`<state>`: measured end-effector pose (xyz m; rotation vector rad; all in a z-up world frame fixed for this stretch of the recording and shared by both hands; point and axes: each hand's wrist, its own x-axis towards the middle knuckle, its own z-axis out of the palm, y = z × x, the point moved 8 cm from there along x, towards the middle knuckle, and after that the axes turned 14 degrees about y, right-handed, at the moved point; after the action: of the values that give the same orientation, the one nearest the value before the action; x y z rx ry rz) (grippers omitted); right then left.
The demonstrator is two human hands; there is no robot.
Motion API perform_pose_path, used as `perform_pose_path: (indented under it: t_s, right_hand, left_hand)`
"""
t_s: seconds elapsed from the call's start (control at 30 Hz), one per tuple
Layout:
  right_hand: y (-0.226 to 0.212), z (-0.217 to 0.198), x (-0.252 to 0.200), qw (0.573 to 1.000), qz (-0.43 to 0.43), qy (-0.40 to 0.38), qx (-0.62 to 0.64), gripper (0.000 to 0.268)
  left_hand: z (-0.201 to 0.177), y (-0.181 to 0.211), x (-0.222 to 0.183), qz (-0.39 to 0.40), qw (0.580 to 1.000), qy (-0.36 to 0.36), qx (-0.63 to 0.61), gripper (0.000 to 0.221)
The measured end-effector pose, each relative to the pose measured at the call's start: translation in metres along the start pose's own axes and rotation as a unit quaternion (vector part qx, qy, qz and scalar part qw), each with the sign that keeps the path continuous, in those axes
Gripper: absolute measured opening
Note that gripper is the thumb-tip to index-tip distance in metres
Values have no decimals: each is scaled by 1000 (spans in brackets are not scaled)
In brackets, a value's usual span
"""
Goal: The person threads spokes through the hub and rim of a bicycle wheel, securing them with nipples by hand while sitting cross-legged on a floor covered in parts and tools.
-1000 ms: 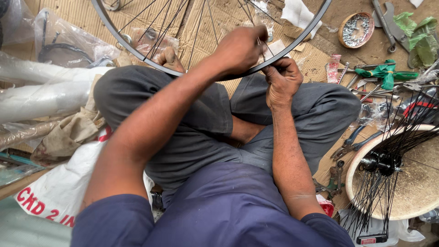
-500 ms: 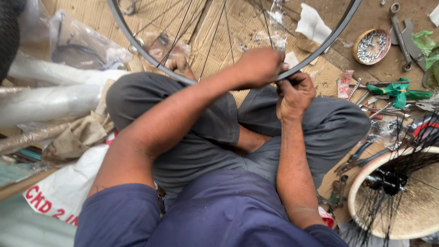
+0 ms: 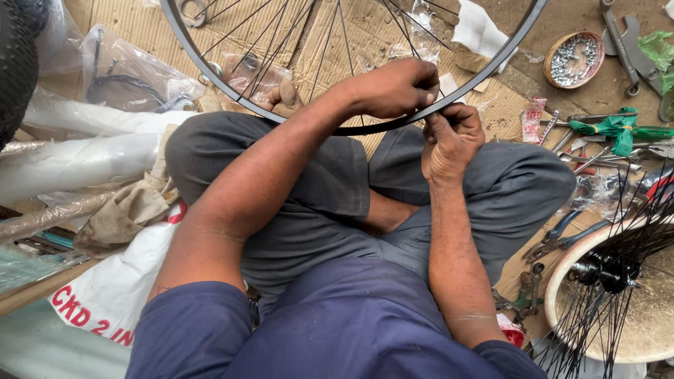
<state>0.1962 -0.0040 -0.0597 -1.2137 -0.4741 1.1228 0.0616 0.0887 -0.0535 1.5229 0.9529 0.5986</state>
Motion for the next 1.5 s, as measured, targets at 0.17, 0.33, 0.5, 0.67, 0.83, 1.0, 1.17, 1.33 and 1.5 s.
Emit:
perform_pose_path:
  t_s: [0.17, 0.33, 0.5, 0.67, 0.83, 1.0, 1.17, 1.33, 1.5]
  right_hand:
    - [1, 2, -2, 1000, 1, 6, -5, 18]
    - [1, 0, -3, 1000, -7, 6, -17, 18]
    - [4, 2, -6, 1000, 3, 10, -4, 15]
    - [-2, 6, -6, 1000, 7, -5, 0, 15]
    - [-1, 5, -7, 1000, 8, -3, 4, 14]
    - [-1, 3, -6, 1000, 20, 7, 8, 15]
    - [2, 2, -6, 999, 32, 0, 26, 17]
    - [3, 5, -5, 999, 26, -1, 33, 18]
    - [6, 1, -6, 1000, 24, 9, -3, 19]
  left_hand:
    - [6, -4, 5, -22, 980, 57, 190, 45]
    - [3, -1, 0, 31, 995, 31, 88, 37]
    - [6, -7, 3, -36, 984, 29, 171, 43]
    - [3, 11, -8, -3, 989, 43, 142, 40]
    - [2, 5, -2, -62, 987, 15, 147, 44]
    - [0, 9, -2, 35, 984, 75, 155, 39]
    - [-20, -5, 13, -2, 979, 114, 171, 41]
    - [-49, -3, 9, -12, 988, 126, 84, 28]
    - [-19, -12, 4, -94, 988, 58, 112, 27]
